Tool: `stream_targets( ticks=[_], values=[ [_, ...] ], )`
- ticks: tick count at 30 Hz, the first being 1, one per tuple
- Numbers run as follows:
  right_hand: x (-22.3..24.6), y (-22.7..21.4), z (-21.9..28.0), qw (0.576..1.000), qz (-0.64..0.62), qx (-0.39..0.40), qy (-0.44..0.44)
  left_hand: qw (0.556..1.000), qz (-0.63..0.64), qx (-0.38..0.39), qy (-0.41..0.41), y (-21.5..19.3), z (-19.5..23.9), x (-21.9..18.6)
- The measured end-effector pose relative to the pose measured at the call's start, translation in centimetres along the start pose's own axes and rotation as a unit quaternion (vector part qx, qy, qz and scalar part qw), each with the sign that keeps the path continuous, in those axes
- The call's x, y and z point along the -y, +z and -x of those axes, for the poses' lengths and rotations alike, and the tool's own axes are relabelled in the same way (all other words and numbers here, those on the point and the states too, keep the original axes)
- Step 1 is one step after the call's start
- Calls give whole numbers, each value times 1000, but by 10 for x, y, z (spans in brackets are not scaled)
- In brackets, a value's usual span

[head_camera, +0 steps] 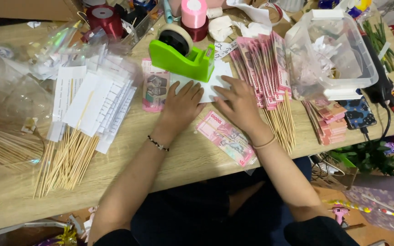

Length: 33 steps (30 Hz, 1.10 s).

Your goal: The person assembles decorative skewers by placing a printed banknote onto a white paper backing, inserting a wooden skewer, and securing it with tape. They repeat this process for multiple units, stacking completed items on the table.

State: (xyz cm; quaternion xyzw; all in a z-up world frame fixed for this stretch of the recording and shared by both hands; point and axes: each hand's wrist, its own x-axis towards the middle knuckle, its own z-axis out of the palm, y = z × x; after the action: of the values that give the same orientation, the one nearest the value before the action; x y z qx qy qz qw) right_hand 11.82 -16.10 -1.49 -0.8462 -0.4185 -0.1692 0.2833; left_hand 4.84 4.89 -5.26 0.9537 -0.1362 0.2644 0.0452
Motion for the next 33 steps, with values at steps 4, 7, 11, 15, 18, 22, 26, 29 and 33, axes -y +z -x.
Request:
stream_targets(
  ticks=[4, 7, 11, 15, 18, 22, 26, 29, 33],
  values=[
    [8, -6, -1, 991, 70, 115, 2, 1000, 19, -5, -3, 5, 1, 3],
    [10, -12, -6, 984, 78, 159, 14, 999, 33, 11, -24, 2, 1, 2],
    [1, -6, -11, 972, 105, 209, 17, 997, -17, -66, -17, 13, 0, 5],
    [3, -13, -20, 978, 75, 194, 14, 998, -25, -49, -22, 5, 4, 2],
    [-8, -9, -13, 984, 81, 156, 4, 999, -15, 9, -50, -16, 10, -6],
    [-9, -3, -9, 977, 104, 183, 5, 992, -1, 93, -85, -17, 11, -7],
    [-12, 2, -8, 970, 115, 216, 17, 989, 3, 78, -125, -16, 7, -5],
    [-13, 5, -6, 965, 126, 228, 21, 991, -6, 51, -126, -11, 8, -3],
    [-7, -3, -9, 970, 91, 222, 28, 994, 30, -5, -108, -7, 7, -2]
  ],
)
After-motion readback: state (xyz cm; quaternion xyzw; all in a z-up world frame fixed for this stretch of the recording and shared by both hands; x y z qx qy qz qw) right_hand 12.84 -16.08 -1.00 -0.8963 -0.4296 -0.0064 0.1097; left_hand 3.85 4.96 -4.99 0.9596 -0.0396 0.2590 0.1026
